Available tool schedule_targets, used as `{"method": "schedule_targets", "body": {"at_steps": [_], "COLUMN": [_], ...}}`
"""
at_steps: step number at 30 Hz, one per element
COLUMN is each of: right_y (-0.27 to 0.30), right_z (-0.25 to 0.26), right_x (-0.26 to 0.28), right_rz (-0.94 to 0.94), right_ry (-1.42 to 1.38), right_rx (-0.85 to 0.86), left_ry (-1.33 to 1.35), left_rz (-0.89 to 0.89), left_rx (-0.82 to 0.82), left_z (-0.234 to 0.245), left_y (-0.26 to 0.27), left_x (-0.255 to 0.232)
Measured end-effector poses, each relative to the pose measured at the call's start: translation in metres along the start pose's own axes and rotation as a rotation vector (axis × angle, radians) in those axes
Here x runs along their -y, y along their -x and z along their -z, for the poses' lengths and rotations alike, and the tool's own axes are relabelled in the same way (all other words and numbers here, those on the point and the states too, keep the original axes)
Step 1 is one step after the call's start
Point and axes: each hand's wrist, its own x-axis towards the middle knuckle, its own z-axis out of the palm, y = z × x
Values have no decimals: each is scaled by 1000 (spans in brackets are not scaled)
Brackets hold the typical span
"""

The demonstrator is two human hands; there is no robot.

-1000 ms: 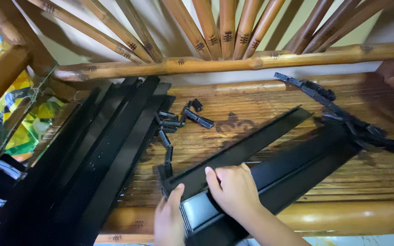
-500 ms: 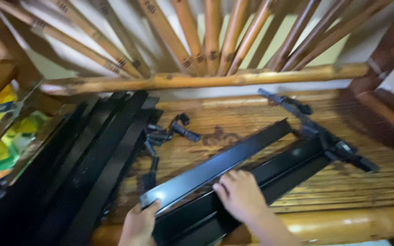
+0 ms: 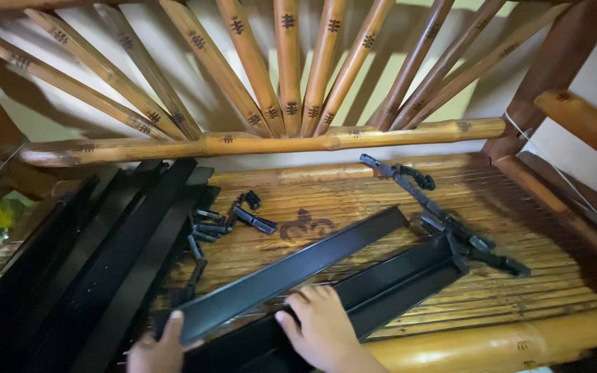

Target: The person assembles black plastic furniture components on a bamboo bench. They pick up small connector pieces and attach them to longer black panels, aligning and snapping them into place. The person repeatedly handles the parts, fitting connectors along the edges of the panels.

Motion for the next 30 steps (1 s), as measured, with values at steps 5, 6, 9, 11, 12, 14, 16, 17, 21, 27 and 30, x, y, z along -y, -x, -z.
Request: {"method": "schedule_targets", "body": {"at_steps": [5,6,9,11,12,14,16,17,21,27,30], "right_y": [-8,-8,-8,-6,-7,-7,-8,-9,-6,-7,-12], "right_z": [27,35,55,60,60,54,46,40,18,11,23], "right_x": [-13,-23,-52,-62,-64,-59,-49,-43,-18,-6,-11], "right_rz": [-129,-128,-159,-227,-198,-139,-104,-86,-129,-94,-96], "right_ry": [-119,-62,86,150,131,93,63,48,51,7,-48], "right_rx": [100,115,121,74,76,80,100,111,132,114,15], "left_ry": [-580,-552,-495,-497,-520,-568,-693,-644,-651,-815,-854], "left_rz": [-15,-82,-188,-135,-175,-256,-640,-489,-363,-335,-348], "left_rx": [8,0,-8,9,-54,-180,-343,-274,-282,-311,-307], "left_z": [35,38,43,48,50,65,91,99,117,115,116], "left_y": [-13,-7,8,9,7,-6,-16,-21,-49,-106,-128], "left_x": [-49,-55,-71,-85,-92,-109,-112,-111,-96,-47,-35]}}
